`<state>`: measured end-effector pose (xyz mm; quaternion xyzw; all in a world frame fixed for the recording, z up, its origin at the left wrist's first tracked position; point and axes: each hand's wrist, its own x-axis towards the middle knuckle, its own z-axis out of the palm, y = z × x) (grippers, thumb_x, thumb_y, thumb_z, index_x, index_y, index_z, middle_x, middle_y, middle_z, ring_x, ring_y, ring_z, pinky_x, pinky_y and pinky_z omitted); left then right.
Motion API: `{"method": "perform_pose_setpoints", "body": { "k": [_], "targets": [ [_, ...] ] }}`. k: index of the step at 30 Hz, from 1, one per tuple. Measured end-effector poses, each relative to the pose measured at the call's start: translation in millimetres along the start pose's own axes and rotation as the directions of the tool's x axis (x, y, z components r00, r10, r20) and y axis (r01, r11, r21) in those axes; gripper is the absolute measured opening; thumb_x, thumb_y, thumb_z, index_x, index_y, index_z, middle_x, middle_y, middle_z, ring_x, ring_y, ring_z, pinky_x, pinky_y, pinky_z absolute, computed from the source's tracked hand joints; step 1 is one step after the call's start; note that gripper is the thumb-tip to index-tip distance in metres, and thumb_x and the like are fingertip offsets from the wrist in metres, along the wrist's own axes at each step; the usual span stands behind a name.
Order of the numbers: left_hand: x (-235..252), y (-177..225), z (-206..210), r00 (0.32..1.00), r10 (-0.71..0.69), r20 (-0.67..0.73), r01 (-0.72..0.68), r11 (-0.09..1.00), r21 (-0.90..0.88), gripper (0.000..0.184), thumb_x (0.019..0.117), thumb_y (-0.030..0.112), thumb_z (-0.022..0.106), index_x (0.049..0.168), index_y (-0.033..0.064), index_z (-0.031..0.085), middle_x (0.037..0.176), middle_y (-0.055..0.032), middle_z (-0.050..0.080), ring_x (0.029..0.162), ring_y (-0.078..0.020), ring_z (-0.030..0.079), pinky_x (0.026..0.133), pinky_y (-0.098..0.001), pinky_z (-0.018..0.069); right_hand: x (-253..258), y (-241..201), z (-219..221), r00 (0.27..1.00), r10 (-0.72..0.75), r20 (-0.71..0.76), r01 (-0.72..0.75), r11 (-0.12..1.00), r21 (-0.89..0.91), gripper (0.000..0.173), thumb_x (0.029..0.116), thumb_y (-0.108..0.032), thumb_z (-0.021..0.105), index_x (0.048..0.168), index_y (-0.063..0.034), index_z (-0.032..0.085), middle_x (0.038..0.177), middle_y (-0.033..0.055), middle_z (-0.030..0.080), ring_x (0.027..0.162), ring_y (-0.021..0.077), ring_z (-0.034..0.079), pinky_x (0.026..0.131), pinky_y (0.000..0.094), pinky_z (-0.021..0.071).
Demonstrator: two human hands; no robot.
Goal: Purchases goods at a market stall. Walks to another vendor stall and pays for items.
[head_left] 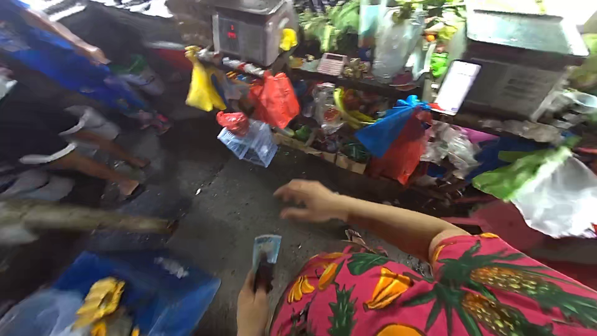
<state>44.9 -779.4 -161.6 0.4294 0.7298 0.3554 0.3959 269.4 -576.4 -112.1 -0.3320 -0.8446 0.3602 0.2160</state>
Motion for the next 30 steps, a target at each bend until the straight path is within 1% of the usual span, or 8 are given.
{"method": "perform_pose_setpoints", "body": {
  "k": [2,4,7,11,17,19,25,30],
  "targets": [
    [-19,-8,-33,0.996,0.08,-0.03,-0.081,0.995,-0.051,0.034,0.0991,0.01,0.05,0.129,-0.0025,0.062,0.101,-0.0058,0.072,0.086,-0.0058,0.069,0.08,-0.0289,0.0598,28,-56,65,0.923,-0.237,0.301,0.198,0.968,0.154,0.055,0.095,-0.036,0.074,0.14,-0.0054,0.061,0.125,0.0174,0.068,0.107,0.0297,0.068,0.097,0.0506,0.0538],
    [-40,-19,-70,0.987,0.118,-0.109,-0.119,0.993,0.003,0.031,0.0967,0.012,0.057,0.124,0.0032,0.067,0.103,-0.0037,0.074,0.092,-0.0065,0.071,0.086,-0.0312,0.0601,46,-96,115,0.852,-0.41,0.326,0.321,0.9,0.293,0.025,0.0968,-0.018,0.07,0.117,-0.0031,0.074,0.109,0.013,0.076,0.099,0.0223,0.073,0.092,0.0437,0.0575],
    [-89,-46,-123,0.947,0.003,-0.32,-0.008,1.0,-0.014,0.031,0.0976,0.013,0.062,0.126,0.0006,0.067,0.11,-0.0121,0.074,0.103,-0.0164,0.071,0.096,-0.0395,0.0568,74,-145,166,0.788,-0.454,0.416,0.336,0.883,0.327,0.017,0.0982,-0.013,0.065,0.107,-0.0049,0.077,0.101,0.0064,0.077,0.092,0.0108,0.072,0.088,0.032,0.0593],
    [-158,-120,-153,0.704,-0.168,-0.691,-0.078,0.947,-0.31,0.022,0.097,0.014,0.065,0.113,0.0003,0.071,0.092,-0.0033,0.073,0.076,-0.0044,0.067,0.072,-0.0253,0.0579,114,-204,233,0.574,-0.46,0.678,0.267,0.887,0.376,0.023,0.0931,-0.003,0.062,0.109,-0.0056,0.077,0.102,0.004,0.077,0.088,0.0061,0.071,0.081,0.0279,0.0603],
    [-215,-182,-149,0.332,-0.418,-0.846,-0.221,0.837,-0.5,0.017,0.099,0.009,0.06,0.109,-0.0008,0.069,0.091,-0.0017,0.073,0.076,-0.0063,0.068,0.071,-0.0259,0.059,169,-305,371,0.188,-0.424,0.886,0.194,0.9,0.389,0.023,0.0962,-0.005,0.06,0.111,-0.0042,0.077,0.093,0.0019,0.075,0.071,0.0006,0.064,0.067,0.0218,0.0557],
    [-221,-201,-150,0.227,-0.535,-0.814,-0.162,0.803,-0.574,0.02,0.1003,0.013,0.058,0.11,-0.0007,0.069,0.092,-0.0037,0.073,0.076,-0.0084,0.068,0.07,-0.0272,0.0588,198,-346,429,0.191,-0.43,0.882,0.234,0.893,0.385,0.019,0.0992,-0.009,0.063,0.112,-0.0036,0.076,0.091,0.0038,0.074,0.071,0.0039,0.064,0.068,0.0251,0.056],
    [-202,-283,-180,0.014,-0.816,-0.577,-0.001,0.577,-0.817,0.024,0.1002,0.017,0.058,0.113,0.0009,0.069,0.095,-0.0063,0.073,0.08,-0.0122,0.069,0.077,-0.0339,0.0585,302,-458,655,0.478,-0.397,0.783,0.135,0.914,0.382,0.029,0.1075,-0.017,0.052,0.127,-0.0023,0.068,0.088,0.0094,0.07,0.063,0.0114,0.063,0.06,0.0306,0.0561],
    [-143,-324,-248,0.032,-0.913,-0.406,-0.076,0.403,-0.912,0.026,0.1006,0.018,0.058,0.117,0.0007,0.068,0.099,-0.0104,0.072,0.084,-0.0177,0.07,0.08,-0.0394,0.0582,344,-550,834,0.494,-0.347,0.797,0.126,0.936,0.33,0.035,0.1106,-0.018,0.042,0.135,-0.0013,0.061,0.11,0.018,0.07,0.079,0.021,0.071,0.072,0.0388,0.06]
  ]
}}
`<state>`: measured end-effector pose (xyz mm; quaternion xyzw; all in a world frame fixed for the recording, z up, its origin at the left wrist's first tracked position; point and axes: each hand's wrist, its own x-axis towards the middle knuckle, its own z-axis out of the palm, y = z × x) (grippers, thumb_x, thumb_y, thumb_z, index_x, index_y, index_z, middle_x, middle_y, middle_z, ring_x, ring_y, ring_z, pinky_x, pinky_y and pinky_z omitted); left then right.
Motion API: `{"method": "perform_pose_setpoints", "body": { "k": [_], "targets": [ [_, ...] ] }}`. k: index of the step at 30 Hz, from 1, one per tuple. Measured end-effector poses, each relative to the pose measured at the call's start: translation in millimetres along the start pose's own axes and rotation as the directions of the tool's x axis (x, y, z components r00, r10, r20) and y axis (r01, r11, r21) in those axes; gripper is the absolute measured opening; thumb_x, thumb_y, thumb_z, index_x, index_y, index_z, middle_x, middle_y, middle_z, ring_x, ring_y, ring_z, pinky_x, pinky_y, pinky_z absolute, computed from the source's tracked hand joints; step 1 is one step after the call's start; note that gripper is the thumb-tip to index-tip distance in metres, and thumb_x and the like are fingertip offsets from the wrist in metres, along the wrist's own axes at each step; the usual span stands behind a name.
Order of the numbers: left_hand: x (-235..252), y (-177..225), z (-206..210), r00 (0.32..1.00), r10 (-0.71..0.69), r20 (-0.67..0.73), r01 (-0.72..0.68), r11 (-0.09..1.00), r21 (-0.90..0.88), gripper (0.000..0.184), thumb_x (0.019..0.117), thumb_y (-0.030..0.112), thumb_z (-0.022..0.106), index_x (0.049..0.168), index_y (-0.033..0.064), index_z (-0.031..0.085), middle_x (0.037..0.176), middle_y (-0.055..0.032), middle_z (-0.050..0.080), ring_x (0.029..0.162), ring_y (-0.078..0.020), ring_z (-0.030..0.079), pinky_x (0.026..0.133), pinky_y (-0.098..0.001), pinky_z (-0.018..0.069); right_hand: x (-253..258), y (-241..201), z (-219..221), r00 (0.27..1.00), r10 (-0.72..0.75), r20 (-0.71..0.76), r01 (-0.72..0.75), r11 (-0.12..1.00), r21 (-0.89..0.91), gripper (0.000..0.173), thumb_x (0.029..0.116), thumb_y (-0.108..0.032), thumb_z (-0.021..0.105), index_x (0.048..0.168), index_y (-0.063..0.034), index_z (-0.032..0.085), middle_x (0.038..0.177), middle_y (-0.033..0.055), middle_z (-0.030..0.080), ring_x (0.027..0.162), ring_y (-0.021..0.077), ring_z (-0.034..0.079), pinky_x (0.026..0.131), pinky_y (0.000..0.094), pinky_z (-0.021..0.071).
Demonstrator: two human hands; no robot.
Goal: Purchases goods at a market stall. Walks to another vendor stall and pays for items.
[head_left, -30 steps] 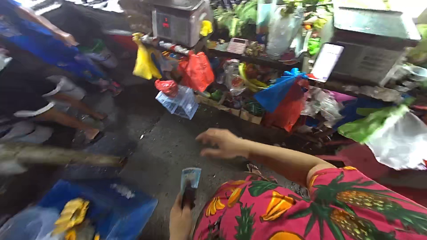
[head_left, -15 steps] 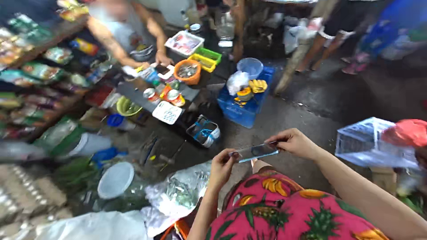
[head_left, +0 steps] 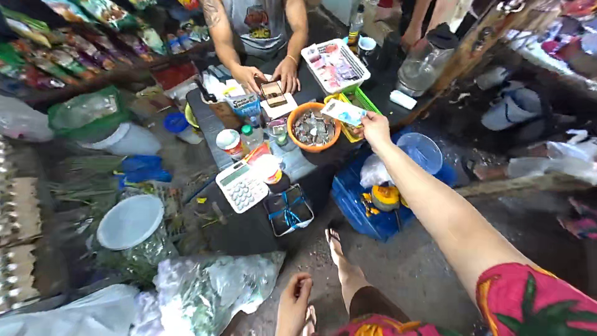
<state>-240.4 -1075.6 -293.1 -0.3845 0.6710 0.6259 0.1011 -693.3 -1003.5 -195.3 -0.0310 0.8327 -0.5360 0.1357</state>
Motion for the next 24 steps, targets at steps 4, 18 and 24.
{"method": "perform_pose_setpoints", "body": {
  "k": [4,18,24],
  "targets": [
    [42,35,41,0.996,-0.014,0.083,0.012,1.0,0.024,0.027,0.1003,0.017,0.058,0.12,0.0017,0.067,0.1,-0.0091,0.072,0.086,-0.0156,0.069,0.081,-0.0369,0.0575,107,-5,63,0.997,0.051,0.053,-0.052,0.999,0.009,0.035,0.1094,-0.017,0.043,0.135,-0.0004,0.061,0.117,0.0211,0.069,0.086,0.0258,0.072,0.077,0.0428,0.0606],
    [131,74,51,0.991,-0.129,0.021,0.127,0.989,0.079,0.024,0.1008,0.016,0.058,0.119,0.0036,0.069,0.096,-0.0075,0.071,0.079,-0.0121,0.068,0.076,-0.0331,0.0569,323,8,52,0.998,-0.044,-0.044,-0.012,0.563,-0.827,0.069,0.0774,-0.018,0.079,0.141,-0.0018,0.058,0.149,0.0248,0.051,0.145,0.0477,0.036,0.113,0.0679,0.0324],
    [159,124,62,0.988,0.15,0.026,-0.152,0.972,0.181,0.026,0.0992,0.019,0.056,0.114,0.0036,0.071,0.097,-0.0068,0.072,0.081,-0.0108,0.069,0.074,-0.0295,0.0588,321,0,46,0.977,-0.214,-0.024,0.12,0.637,-0.761,0.026,0.096,-0.024,0.064,0.115,-0.0117,0.076,0.141,0.0142,0.061,0.142,0.0387,0.042,0.114,0.059,0.0329]
  ]
}}
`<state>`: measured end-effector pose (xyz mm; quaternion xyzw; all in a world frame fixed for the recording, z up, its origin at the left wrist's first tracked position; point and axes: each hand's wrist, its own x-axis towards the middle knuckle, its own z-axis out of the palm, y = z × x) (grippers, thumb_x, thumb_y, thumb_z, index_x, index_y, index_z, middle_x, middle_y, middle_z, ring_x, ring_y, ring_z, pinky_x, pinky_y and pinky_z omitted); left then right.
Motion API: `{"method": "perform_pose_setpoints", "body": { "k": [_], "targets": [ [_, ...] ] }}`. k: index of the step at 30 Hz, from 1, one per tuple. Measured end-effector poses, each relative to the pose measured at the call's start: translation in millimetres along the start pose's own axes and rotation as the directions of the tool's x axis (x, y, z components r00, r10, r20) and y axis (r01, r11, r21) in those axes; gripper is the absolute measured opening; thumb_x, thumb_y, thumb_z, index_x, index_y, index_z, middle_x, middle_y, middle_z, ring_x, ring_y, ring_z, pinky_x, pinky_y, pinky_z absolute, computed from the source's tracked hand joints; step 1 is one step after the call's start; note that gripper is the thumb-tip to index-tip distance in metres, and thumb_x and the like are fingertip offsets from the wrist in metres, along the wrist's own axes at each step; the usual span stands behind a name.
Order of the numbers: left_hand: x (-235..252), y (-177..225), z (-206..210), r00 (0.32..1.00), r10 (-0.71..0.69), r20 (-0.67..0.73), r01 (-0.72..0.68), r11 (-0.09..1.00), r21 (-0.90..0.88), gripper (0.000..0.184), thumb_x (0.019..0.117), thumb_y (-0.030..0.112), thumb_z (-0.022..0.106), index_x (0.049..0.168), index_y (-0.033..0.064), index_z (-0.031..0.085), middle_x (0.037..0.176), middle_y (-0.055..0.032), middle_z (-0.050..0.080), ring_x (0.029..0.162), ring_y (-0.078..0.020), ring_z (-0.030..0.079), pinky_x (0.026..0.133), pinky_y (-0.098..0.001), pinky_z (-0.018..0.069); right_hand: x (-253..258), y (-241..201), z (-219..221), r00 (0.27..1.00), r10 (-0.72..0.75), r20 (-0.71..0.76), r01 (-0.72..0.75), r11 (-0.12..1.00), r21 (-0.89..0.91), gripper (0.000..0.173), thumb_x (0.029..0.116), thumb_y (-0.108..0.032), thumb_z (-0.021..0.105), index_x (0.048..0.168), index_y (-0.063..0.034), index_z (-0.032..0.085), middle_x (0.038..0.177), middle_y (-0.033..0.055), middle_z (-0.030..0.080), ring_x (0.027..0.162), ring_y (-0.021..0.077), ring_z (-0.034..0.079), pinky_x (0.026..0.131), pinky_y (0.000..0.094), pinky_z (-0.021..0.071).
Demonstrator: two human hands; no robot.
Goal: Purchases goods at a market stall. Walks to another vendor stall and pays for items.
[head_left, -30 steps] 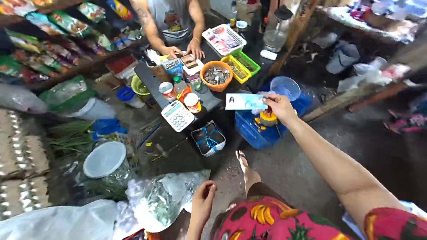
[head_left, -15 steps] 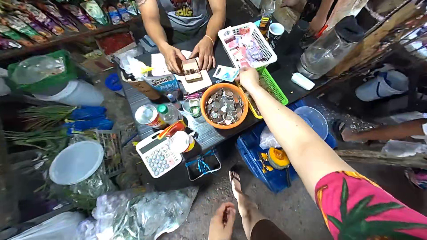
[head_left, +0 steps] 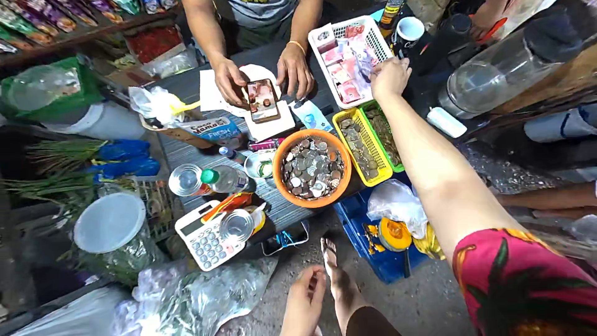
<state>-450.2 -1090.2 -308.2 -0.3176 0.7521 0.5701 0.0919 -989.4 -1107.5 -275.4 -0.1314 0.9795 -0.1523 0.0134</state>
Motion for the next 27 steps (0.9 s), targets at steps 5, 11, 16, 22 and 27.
{"method": "perform_pose_setpoints", "body": {
  "k": [5,11,16,22,27],
  "targets": [
    [25,62,-9,0.701,0.611,-0.368,-0.503,0.789,0.352,0.05,0.0945,0.028,0.073,0.137,0.0108,0.055,0.137,-0.01,0.06,0.132,-0.0192,0.055,0.111,-0.0371,0.0472,-167,4,-63,0.864,-0.503,0.006,0.486,0.838,0.25,0.028,0.102,-0.023,0.056,0.12,-0.0038,0.067,0.112,0.019,0.069,0.11,0.0376,0.065,0.097,0.0574,0.0519],
    [29,109,-32,0.734,0.672,-0.095,-0.641,0.732,0.229,0.059,0.0911,0.031,0.074,0.143,0.0091,0.056,0.133,-0.0052,0.067,0.125,-0.0141,0.062,0.113,-0.043,0.0462,-337,32,-96,0.373,-0.915,0.151,0.561,0.352,0.749,0.021,0.0999,-0.006,0.056,0.108,-0.0122,0.075,0.096,0.0026,0.076,0.092,0.0179,0.072,0.087,0.0371,0.0571],
    [24,108,-23,0.839,0.5,0.217,-0.495,0.865,-0.081,0.026,0.097,0.006,0.056,0.118,0.0018,0.071,0.101,-0.0046,0.076,0.09,-0.0057,0.073,0.085,-0.026,0.0605,-344,42,-115,0.512,-0.856,0.076,0.605,0.422,0.676,0.027,0.0968,0.0,0.056,0.107,-0.0117,0.078,0.099,0.0017,0.078,0.088,0.0137,0.073,0.082,0.0297,0.0581],
    [26,119,-33,0.77,0.461,0.441,-0.462,0.88,-0.114,0.028,0.1006,-0.001,0.049,0.124,-0.0001,0.065,0.106,-0.0052,0.074,0.098,-0.0084,0.071,0.093,-0.0294,0.0572,-360,43,-142,0.64,-0.768,-0.002,0.634,0.527,0.567,0.025,0.0966,-0.001,0.058,0.105,-0.0125,0.079,0.104,-0.0008,0.079,0.098,0.0092,0.073,0.092,0.0266,0.0585],
    [7,138,-59,0.715,0.515,0.473,-0.465,0.855,-0.228,0.026,0.1032,0.006,0.052,0.125,-0.0035,0.063,0.105,-0.0094,0.073,0.094,-0.0109,0.071,0.091,-0.0316,0.0582,-387,24,-167,0.746,-0.665,0.047,0.528,0.632,0.568,0.024,0.0966,-0.016,0.064,0.116,-0.0161,0.078,0.108,-0.0029,0.077,0.102,0.0083,0.071,0.094,0.0272,0.057]
  ]
}}
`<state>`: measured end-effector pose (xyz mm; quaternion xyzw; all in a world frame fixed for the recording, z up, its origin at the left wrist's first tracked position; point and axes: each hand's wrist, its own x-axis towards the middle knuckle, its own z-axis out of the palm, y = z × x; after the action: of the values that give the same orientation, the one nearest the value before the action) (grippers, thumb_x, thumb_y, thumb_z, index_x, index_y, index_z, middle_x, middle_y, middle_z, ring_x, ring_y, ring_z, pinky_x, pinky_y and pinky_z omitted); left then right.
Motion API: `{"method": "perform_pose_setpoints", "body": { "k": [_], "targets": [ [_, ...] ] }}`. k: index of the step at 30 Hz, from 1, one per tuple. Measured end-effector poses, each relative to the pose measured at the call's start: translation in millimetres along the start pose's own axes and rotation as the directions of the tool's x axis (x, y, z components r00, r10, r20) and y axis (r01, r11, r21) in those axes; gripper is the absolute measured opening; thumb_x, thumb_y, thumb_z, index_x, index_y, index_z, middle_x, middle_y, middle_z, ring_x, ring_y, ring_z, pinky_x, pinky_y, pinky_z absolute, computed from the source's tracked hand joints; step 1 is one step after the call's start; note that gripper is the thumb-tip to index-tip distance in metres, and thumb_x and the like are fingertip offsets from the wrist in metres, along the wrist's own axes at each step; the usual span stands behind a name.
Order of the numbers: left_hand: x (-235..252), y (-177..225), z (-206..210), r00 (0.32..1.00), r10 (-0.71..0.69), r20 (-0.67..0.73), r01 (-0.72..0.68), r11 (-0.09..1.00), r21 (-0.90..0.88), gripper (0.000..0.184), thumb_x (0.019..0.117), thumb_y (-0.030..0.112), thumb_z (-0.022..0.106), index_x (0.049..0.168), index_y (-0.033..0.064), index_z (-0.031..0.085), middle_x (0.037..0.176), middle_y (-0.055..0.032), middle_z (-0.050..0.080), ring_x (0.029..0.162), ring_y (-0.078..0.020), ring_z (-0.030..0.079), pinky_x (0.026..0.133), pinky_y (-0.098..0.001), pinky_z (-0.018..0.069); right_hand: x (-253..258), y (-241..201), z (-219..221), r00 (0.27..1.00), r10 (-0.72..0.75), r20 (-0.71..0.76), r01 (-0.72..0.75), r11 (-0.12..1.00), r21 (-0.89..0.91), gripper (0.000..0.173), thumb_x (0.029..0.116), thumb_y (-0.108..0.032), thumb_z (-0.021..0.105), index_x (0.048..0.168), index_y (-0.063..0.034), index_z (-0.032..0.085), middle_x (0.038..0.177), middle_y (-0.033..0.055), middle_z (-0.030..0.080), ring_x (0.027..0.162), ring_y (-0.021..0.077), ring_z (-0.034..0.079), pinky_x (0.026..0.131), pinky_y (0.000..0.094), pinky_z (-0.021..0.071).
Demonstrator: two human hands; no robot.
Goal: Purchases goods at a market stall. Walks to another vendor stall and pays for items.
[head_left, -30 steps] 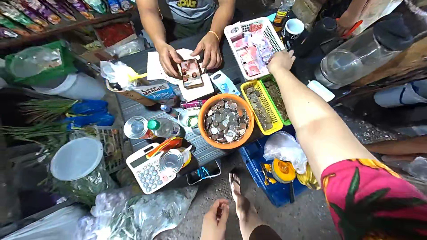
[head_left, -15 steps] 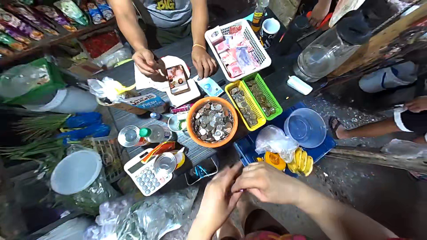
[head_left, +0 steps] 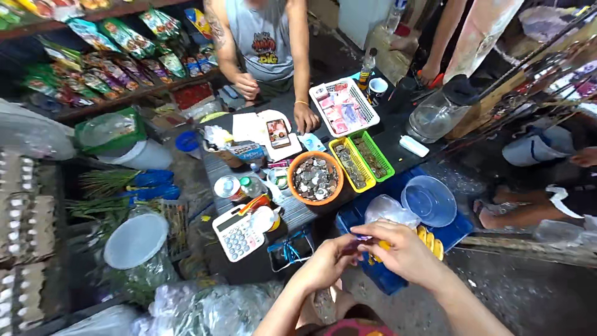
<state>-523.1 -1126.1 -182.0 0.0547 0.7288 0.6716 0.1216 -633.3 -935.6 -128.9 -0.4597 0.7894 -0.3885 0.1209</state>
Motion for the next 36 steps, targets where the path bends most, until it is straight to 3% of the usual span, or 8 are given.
{"method": "perform_pose_setpoints", "body": {
  "k": [3,5,10,14,19,23,28,36],
  "targets": [
    [-15,18,-4,0.999,-0.016,0.032,0.019,0.998,-0.067,0.025,0.105,0.015,0.055,0.117,-0.0035,0.066,0.096,-0.0058,0.072,0.085,-0.0065,0.069,0.085,-0.0281,0.0576,-4,-20,9,0.999,-0.014,-0.04,0.013,0.999,-0.031,0.033,0.0886,-0.009,0.059,0.112,-0.0191,0.08,0.099,-0.004,0.078,0.092,0.0087,0.072,0.086,0.0271,0.0585],
    [-24,18,-6,0.998,-0.027,0.048,0.031,0.996,-0.079,0.023,0.1045,0.014,0.055,0.115,-0.003,0.067,0.09,-0.003,0.072,0.08,-0.0042,0.067,0.08,-0.0258,0.0572,-6,-32,15,0.997,-0.036,-0.064,0.032,0.998,-0.062,0.034,0.0896,-0.009,0.056,0.11,-0.0196,0.081,0.094,-0.0035,0.078,0.086,0.0096,0.071,0.081,0.0282,0.0582],
    [-43,7,-12,0.998,0.007,0.057,-0.009,0.999,0.045,0.023,0.0988,0.0,0.054,0.117,-0.0047,0.067,0.099,-0.0077,0.075,0.087,-0.008,0.07,0.085,-0.029,0.0574,-12,-49,24,0.991,-0.056,-0.121,0.041,0.992,-0.12,0.035,0.0908,-0.006,0.053,0.108,-0.018,0.081,0.097,-0.0017,0.079,0.091,0.0119,0.074,0.084,0.0307,0.0595],
    [-52,-7,-18,0.999,-0.013,0.045,0.006,0.986,0.165,0.023,0.0987,-0.002,0.052,0.114,-0.0049,0.068,0.1,-0.0111,0.074,0.089,-0.0142,0.072,0.087,-0.0339,0.0587,-24,-51,25,0.975,-0.015,-0.223,-0.001,0.997,-0.072,0.035,0.0926,-0.004,0.051,0.111,-0.0134,0.08,0.101,0.0033,0.078,0.096,0.0138,0.074,0.088,0.0322,0.0591],
    [-63,-12,-33,0.995,-0.094,-0.036,0.1,0.963,0.249,0.024,0.1013,0.006,0.054,0.119,-0.0052,0.066,0.099,-0.012,0.073,0.086,-0.0132,0.071,0.083,-0.0316,0.059,-43,-59,24,0.941,0.052,-0.334,-0.074,0.996,-0.055,0.031,0.0975,-0.011,0.051,0.112,-0.0132,0.079,0.103,0.0033,0.077,0.096,0.011,0.072,0.087,0.0324,0.06],
    [-69,-10,-49,0.983,-0.117,-0.142,0.144,0.969,0.201,0.03,0.1025,0.015,0.056,0.126,-0.0031,0.063,0.112,-0.0113,0.071,0.091,-0.0121,0.07,0.083,-0.0309,0.0591,-61,-72,17,0.912,0.078,-0.402,-0.131,0.986,-0.107,0.028,0.1,-0.019,0.055,0.113,-0.013,0.079,0.098,0.0037,0.076,0.089,0.0108,0.071,0.08,0.0326,0.0596],
    [-75,9,-69,0.966,-0.084,-0.244,0.124,0.981,0.152,0.027,0.1029,0.014,0.057,0.125,-0.0012,0.061,0.109,-0.007,0.07,0.089,-0.0093,0.069,0.083,-0.0291,0.0593,-90,-85,21,0.897,0.11,-0.427,-0.147,0.988,-0.053,0.027,0.1032,-0.028,0.058,0.114,-0.0133,0.078,0.101,0.0026,0.076,0.09,0.0048,0.07,0.083,0.0241,0.0585],
    [-91,22,-98,0.926,-0.042,-0.376,0.058,0.998,0.032,0.021,0.103,0.009,0.056,0.12,0.002,0.065,0.103,-0.0057,0.071,0.088,-0.0115,0.069,0.082,-0.0312,0.0591,-122,-89,23,0.875,0.108,-0.472,-0.086,0.994,0.068,0.027,0.1022,-0.026,0.063,0.112,-0.0054,0.077,0.102,0.0053,0.077,0.087,-0.0017,0.068,0.081,0.0138,0.0544]
  ]
}}
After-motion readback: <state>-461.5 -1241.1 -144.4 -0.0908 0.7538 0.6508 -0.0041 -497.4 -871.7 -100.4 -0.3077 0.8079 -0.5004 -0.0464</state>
